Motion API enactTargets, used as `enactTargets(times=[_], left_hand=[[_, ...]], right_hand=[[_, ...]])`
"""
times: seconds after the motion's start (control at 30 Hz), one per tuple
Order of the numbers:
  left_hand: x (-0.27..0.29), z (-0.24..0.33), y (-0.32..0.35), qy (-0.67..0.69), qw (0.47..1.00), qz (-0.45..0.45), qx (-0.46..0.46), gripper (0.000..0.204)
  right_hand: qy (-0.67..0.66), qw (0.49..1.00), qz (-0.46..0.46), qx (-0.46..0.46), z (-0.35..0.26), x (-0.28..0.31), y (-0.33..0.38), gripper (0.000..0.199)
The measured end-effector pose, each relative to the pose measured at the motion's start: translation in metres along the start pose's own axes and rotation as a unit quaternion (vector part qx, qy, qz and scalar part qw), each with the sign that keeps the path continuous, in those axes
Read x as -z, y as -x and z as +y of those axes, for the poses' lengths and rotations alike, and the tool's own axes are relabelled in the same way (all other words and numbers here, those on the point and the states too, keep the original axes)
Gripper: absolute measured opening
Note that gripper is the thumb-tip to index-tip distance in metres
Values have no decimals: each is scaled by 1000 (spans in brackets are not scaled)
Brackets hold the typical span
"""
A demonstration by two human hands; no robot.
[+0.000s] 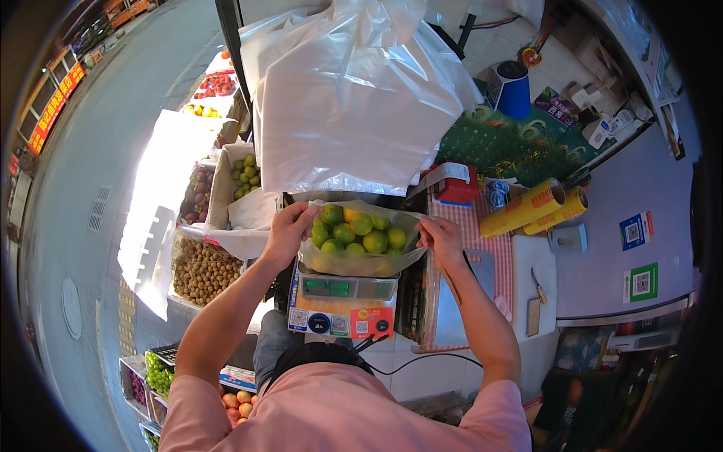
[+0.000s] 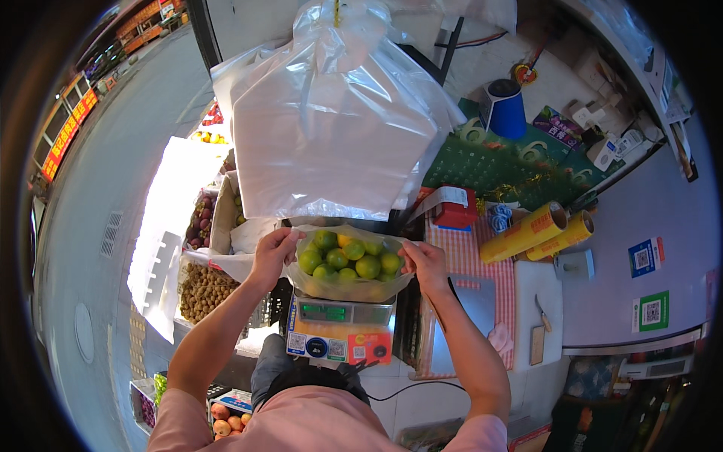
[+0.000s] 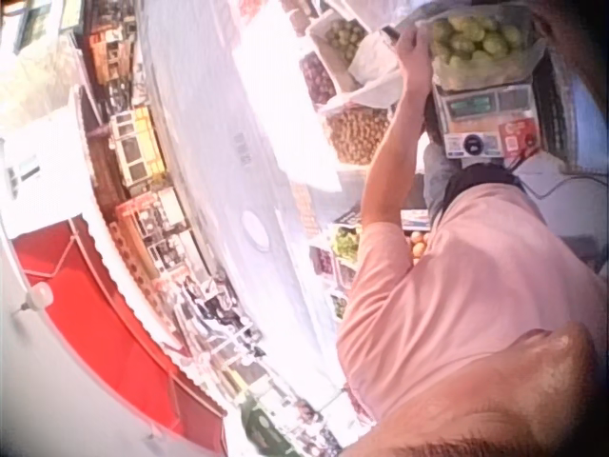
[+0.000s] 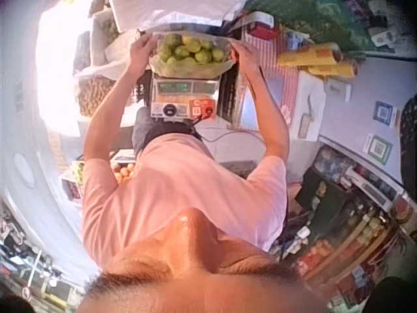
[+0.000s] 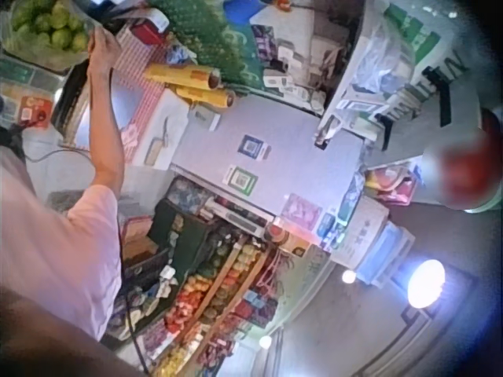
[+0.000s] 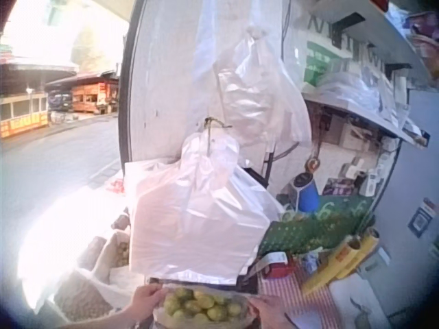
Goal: The person selects green limes from a fruit stall, places them into a plastic bag, weighs the bag on a digital scale, and then ties the bag closed. The person repeats the process with a second batch of limes.
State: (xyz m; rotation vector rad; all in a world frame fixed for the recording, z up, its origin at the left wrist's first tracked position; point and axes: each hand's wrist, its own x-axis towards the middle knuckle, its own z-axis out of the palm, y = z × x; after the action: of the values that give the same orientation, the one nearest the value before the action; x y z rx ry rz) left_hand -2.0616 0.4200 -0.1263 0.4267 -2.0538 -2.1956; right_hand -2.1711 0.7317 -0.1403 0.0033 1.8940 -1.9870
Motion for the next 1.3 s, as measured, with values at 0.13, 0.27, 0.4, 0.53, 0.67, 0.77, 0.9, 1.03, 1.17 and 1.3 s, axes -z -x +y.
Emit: enactTargets(times=[0.13, 0.27, 0.4, 0.53, 0.67, 0.77, 0.9, 1.03, 1.17, 1.3], left_hand=[[16, -12, 3, 53, 998, -9, 17, 34], [33, -19, 5, 50, 997, -34, 52, 37], [44, -20, 3, 104, 992, -55, 55, 36], [48, -20, 1, 104, 990, -76, 61, 37], [51, -24, 3, 86, 994, -37, 60, 35], [41, -26, 12, 83, 995, 0, 61, 34], [14, -22, 21, 95, 993, 22, 63, 33], [7, -19, 23, 103, 992, 42, 61, 33], [13, -21, 24, 128, 988, 58, 67, 35], [20, -24, 27, 149, 982, 73, 87, 35]], right_hand=[[-21, 1000, -22, 5, 3, -9, -12, 26], [-4, 999, -28, -23, -7, -22, -15, 27], [130, 983, -44, -125, -3, -54, -15, 28], [424, 881, -188, -94, 7, -111, -26, 30], [668, 709, -189, 127, -25, -129, -13, 35], [464, 848, -241, 90, -27, -142, -18, 33], [546, 794, -264, 36, 53, -183, -92, 35], [618, 753, -134, 181, 143, -189, -145, 48], [585, 785, -128, 162, 139, -184, -139, 67], [431, 868, -227, 95, 86, -163, -95, 67]])
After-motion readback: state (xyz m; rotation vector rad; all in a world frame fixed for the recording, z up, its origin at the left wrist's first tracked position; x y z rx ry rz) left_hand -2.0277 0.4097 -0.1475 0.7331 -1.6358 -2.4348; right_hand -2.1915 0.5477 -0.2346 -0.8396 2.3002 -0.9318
